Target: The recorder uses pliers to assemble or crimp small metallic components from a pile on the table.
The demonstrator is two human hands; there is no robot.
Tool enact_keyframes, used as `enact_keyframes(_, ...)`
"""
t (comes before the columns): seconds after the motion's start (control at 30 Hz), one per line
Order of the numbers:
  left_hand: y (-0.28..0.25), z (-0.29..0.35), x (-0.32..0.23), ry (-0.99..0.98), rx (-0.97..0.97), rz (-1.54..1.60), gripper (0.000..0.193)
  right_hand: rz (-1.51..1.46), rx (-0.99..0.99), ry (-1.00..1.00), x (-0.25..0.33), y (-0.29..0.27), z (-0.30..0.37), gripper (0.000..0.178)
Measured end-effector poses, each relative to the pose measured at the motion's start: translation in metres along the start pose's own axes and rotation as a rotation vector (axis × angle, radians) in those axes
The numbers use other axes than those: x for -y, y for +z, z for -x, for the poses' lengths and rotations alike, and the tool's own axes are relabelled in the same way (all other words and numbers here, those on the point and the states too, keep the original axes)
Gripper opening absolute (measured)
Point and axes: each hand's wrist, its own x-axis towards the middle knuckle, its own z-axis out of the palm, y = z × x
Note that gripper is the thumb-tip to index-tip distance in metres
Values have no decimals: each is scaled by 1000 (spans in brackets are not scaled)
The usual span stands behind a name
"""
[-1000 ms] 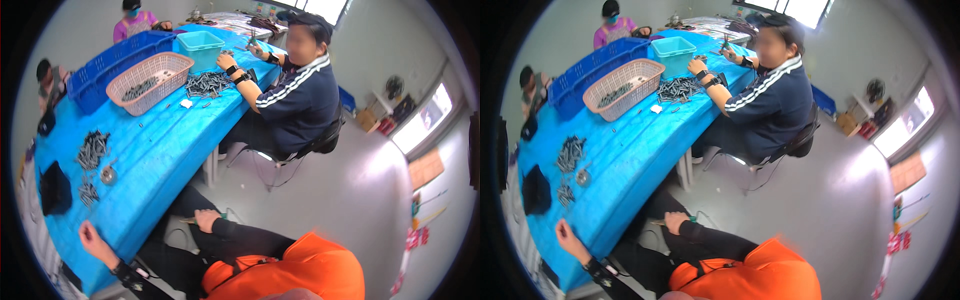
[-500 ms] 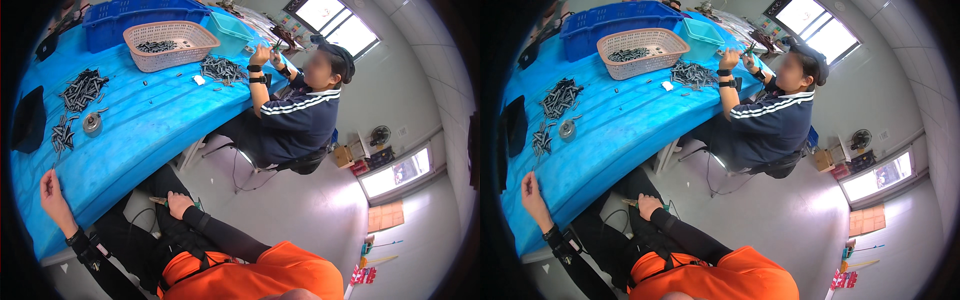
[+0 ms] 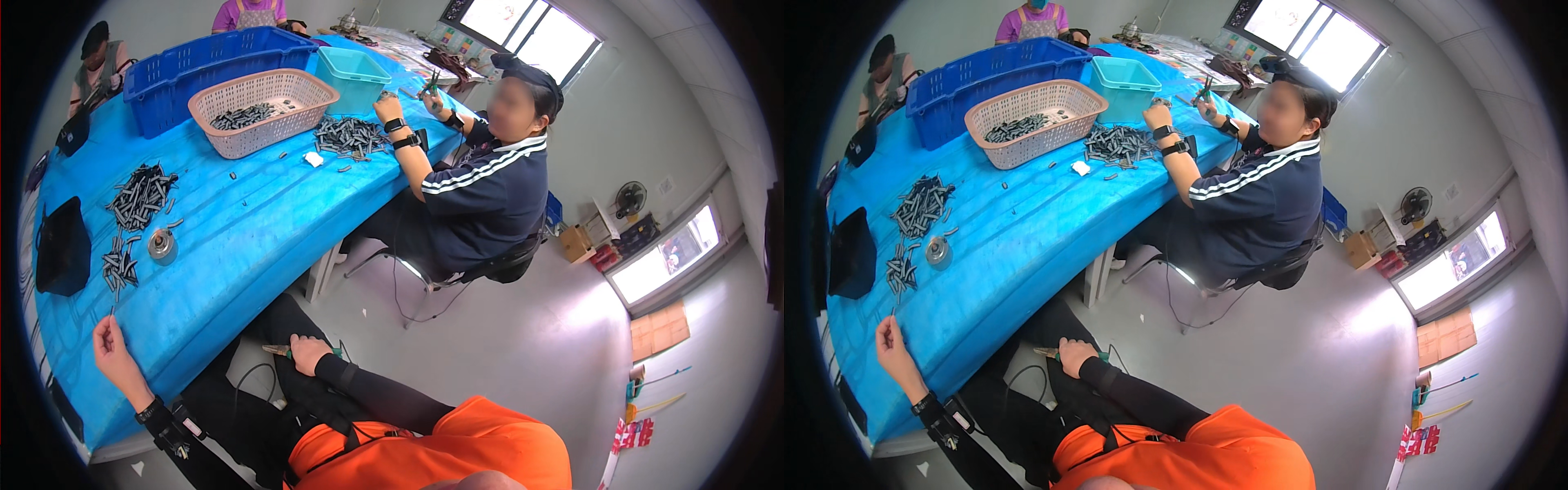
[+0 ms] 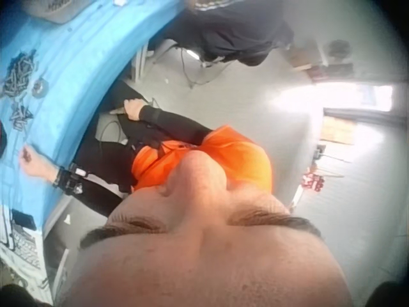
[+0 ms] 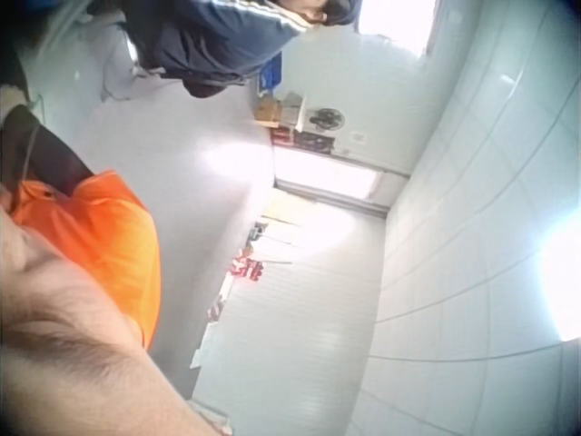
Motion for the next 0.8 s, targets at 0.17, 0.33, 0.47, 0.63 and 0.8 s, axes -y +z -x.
enact_keyframes(0.17, 6, -2, -3, 12, 21, -10, 15, -31, -30, 8, -8, 4, -3, 31)
enact_keyframes(0.33, 6, 2, -13, -40, 4, -96, 16, -192, 154, 221, -24, -44, 8, 29)
enact_keyframes(0.47, -2, -6, -3, -28, 33, -19, 18, -175, 153, 336, -84, -48, 1, 28)
enact_keyframes(0.63, 1, -3, -3, 36, 23, -11, 17, -216, -40, 265, -98, -38, 14, 25)
enact_keyframes(0.8, -3, -4, -3, 45, 22, -23, 14, -246, 46, 6, -53, -30, 1, 30)
